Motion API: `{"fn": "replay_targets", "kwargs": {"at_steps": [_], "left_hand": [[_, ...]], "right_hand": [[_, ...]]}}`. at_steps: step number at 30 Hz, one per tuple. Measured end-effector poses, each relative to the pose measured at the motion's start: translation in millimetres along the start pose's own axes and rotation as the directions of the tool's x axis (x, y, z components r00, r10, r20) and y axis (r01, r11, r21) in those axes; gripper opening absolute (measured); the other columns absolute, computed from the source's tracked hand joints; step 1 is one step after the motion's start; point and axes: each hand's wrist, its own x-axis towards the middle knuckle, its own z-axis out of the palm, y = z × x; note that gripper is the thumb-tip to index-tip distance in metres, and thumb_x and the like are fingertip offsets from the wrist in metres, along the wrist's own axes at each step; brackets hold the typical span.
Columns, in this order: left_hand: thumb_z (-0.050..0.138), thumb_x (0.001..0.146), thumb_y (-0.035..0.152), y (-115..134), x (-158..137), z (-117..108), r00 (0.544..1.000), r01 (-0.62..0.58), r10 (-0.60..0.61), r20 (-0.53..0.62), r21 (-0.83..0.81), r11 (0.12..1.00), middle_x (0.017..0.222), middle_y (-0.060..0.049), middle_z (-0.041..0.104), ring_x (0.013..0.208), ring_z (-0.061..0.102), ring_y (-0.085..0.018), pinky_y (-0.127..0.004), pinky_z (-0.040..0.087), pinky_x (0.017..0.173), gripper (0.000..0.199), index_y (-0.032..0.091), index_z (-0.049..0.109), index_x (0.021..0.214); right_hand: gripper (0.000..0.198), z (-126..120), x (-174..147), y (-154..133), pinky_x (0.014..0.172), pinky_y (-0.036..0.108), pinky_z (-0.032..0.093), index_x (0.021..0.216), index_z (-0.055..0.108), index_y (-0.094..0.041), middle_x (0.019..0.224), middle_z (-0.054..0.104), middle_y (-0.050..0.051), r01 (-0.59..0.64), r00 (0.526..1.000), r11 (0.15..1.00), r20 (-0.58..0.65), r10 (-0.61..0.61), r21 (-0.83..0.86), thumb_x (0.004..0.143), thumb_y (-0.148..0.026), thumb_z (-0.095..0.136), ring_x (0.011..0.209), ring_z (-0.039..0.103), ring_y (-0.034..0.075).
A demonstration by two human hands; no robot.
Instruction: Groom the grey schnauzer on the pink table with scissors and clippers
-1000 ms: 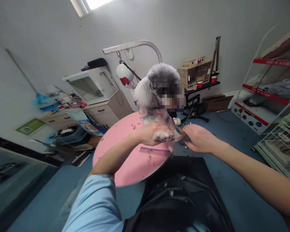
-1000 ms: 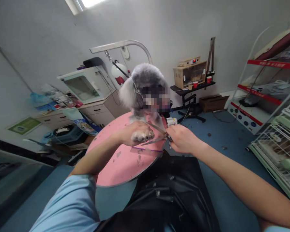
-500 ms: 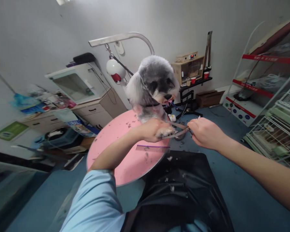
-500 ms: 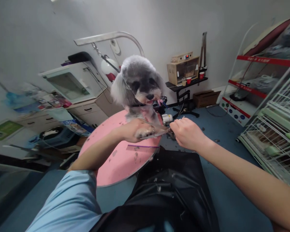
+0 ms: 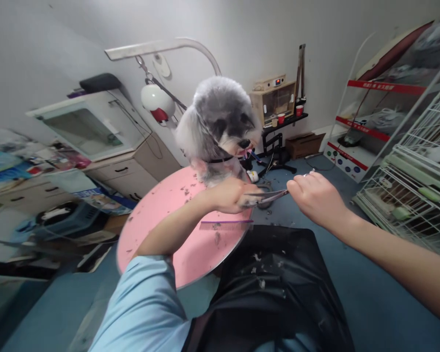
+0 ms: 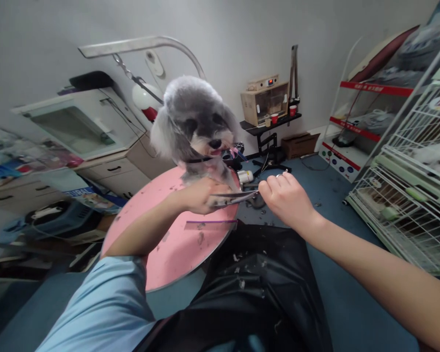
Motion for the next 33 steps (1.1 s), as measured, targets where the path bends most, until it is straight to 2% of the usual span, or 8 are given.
{"fn": "replay_targets", "kwargs": {"at_steps": [13,18,21,23,25,27,29,33], "left_hand": [[0.056,0.094,0.027,0,6,-3,0.998,0.055,-0.053,0.025,-0.101,0.993,0.083,-0.004,0.072,0.071,0.064,-0.019,-0.03,0.039,0.063,0.01,0.021,0.065,0.094],[0.063,0.088,0.024,-6,0,2,0.997,0.076,-0.075,0.019,-0.064,0.995,0.094,-0.006,0.076,0.082,0.069,-0.022,-0.031,0.046,0.069,0.019,0.02,0.067,0.106],[0.064,0.091,0.025,-9,-4,16,0.988,0.128,-0.127,-0.082,-0.003,0.992,0.101,-0.01,0.077,0.09,0.072,-0.026,-0.034,0.05,0.076,0.028,0.018,0.067,0.118],[0.062,0.094,0.023,-10,-4,30,0.978,0.174,-0.164,-0.126,0.073,0.982,0.106,-0.014,0.076,0.096,0.073,-0.028,-0.037,0.052,0.081,0.035,0.015,0.065,0.128],[0.057,0.098,0.019,-10,-2,47,0.971,0.226,-0.207,-0.123,0.169,0.959,0.109,-0.016,0.076,0.098,0.073,-0.029,-0.039,0.053,0.084,0.039,0.012,0.061,0.137],[0.051,0.102,0.016,-11,-2,62,0.962,0.27,-0.25,-0.104,0.26,0.927,0.108,-0.017,0.076,0.098,0.073,-0.029,-0.04,0.054,0.086,0.041,0.011,0.06,0.142],[0.049,0.104,0.016,-10,-8,74,0.958,0.288,-0.275,-0.083,0.303,0.909,0.108,-0.018,0.075,0.099,0.073,-0.03,-0.042,0.055,0.088,0.044,0.01,0.058,0.146],[0.059,0.095,0.017,-3,-53,74,0.955,0.295,-0.282,-0.095,0.167,0.941,0.129,-0.025,0.069,0.126,0.065,-0.038,-0.057,0.052,0.106,0.065,0.01,0.045,0.159]], "right_hand": [[0.029,-8,-7,-6,0.082,0.04,0.039,0.091,0.066,-0.018,0.077,0.063,0.009,-0.001,1.0,0.988,-0.022,-0.002,-0.152,0.1,-0.005,0.041,0.074,0.051,0.026],[0.027,8,-12,-7,0.084,0.039,0.042,0.09,0.064,-0.02,0.082,0.066,0.01,-0.098,0.995,0.985,0.013,0.097,0.145,0.099,-0.008,0.042,0.077,0.056,0.025],[0.013,38,-18,-29,0.078,0.037,0.047,0.087,0.06,-0.022,0.084,0.067,0.008,-0.311,0.947,0.716,0.14,0.29,0.625,0.097,-0.024,0.051,0.078,0.06,0.023],[0.026,61,-18,-57,0.065,0.034,0.046,0.08,0.054,-0.025,0.068,0.058,0.001,-0.446,0.87,0.266,0.343,0.354,0.855,0.095,-0.047,0.056,0.064,0.055,0.02],[0.048,81,-12,-90,0.054,0.031,0.041,0.074,0.046,-0.027,0.053,0.038,-0.007,-0.464,0.801,-0.222,0.513,0.309,0.858,0.091,-0.072,0.051,0.049,0.041,0.015],[0.06,94,-2,-120,0.049,0.029,0.036,0.072,0.041,-0.028,0.051,0.029,-0.01,-0.391,0.765,-0.501,0.575,0.289,0.772,0.083,-0.086,0.052,0.044,0.031,0.012],[0.062,99,10,-142,0.049,0.028,0.035,0.069,0.04,-0.028,0.051,0.034,-0.009,-0.355,0.728,-0.548,0.592,0.346,0.757,0.077,-0.084,0.064,0.045,0.031,0.011],[0.043,108,19,-162,0.06,0.032,0.044,0.066,0.049,-0.026,0.06,0.053,-0.001,-0.399,0.704,-0.286,0.491,0.514,0.871,0.085,-0.061,0.064,0.058,0.048,0.017]]}}
